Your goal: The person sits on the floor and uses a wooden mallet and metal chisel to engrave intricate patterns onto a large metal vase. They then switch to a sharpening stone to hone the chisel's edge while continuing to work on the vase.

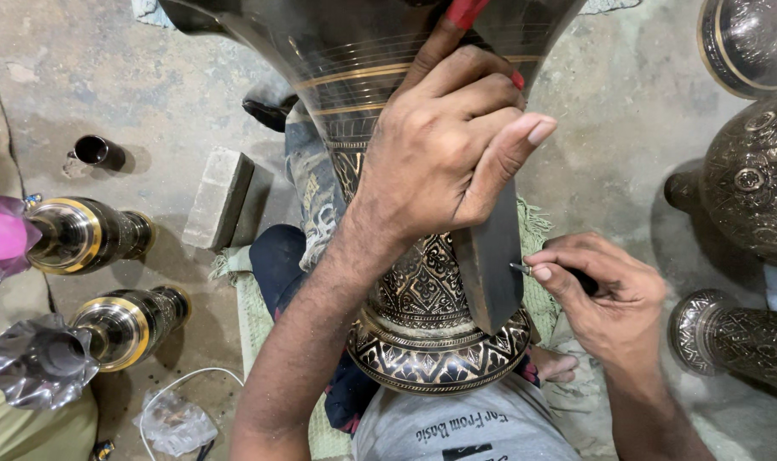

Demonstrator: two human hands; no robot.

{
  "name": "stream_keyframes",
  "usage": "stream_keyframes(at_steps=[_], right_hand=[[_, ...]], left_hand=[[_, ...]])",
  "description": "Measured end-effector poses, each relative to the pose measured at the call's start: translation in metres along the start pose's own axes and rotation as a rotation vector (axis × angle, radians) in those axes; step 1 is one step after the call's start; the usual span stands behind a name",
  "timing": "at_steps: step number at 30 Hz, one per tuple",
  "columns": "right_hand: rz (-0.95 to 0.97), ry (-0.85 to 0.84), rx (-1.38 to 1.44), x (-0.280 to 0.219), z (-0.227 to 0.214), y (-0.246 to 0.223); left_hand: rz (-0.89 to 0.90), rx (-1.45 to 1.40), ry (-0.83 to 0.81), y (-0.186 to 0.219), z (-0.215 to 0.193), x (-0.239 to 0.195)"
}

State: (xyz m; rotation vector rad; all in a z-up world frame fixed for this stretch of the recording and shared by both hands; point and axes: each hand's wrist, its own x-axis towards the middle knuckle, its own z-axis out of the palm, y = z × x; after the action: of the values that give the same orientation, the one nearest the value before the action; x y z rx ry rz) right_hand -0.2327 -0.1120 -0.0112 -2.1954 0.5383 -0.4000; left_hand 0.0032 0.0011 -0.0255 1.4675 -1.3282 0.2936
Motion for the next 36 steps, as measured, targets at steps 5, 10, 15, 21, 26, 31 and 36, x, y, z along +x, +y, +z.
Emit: stream_keyframes(at_steps=[5,10,15,21,26,31,36], right_hand=[[0.057,-0.001,0.035,-0.001,0.004,0.006],[0.161,-0.002,0.202,-0.006,0.007,0.011],[0.172,0.007,0.243,-0.006,0.009,0.015],[0.148,0.038,0.167,-0.005,0.008,0.009],[-0.06,0.051,-0.044,-0.003,0.005,-0.001],[-0.037,0.066,-0.084,0.0,0.003,-0.007],[-0.06,0.063,-0.139,0.0,0.003,-0.01]], left_hand=[[0.002,0.013,0.004,0.0,0.0,0.0],[0.0,0.006,0.003,-0.001,0.001,-0.001],[0.001,0.008,-0.005,-0.001,0.0,-0.001],[0.001,0.009,-0.003,-0.001,0.001,-0.002],[0.003,0.008,-0.004,-0.002,0.001,-0.002],[-0.008,-0.002,-0.003,-0.002,0.002,-0.003],[-0.002,0.008,0.003,-0.003,0.003,-0.002]])
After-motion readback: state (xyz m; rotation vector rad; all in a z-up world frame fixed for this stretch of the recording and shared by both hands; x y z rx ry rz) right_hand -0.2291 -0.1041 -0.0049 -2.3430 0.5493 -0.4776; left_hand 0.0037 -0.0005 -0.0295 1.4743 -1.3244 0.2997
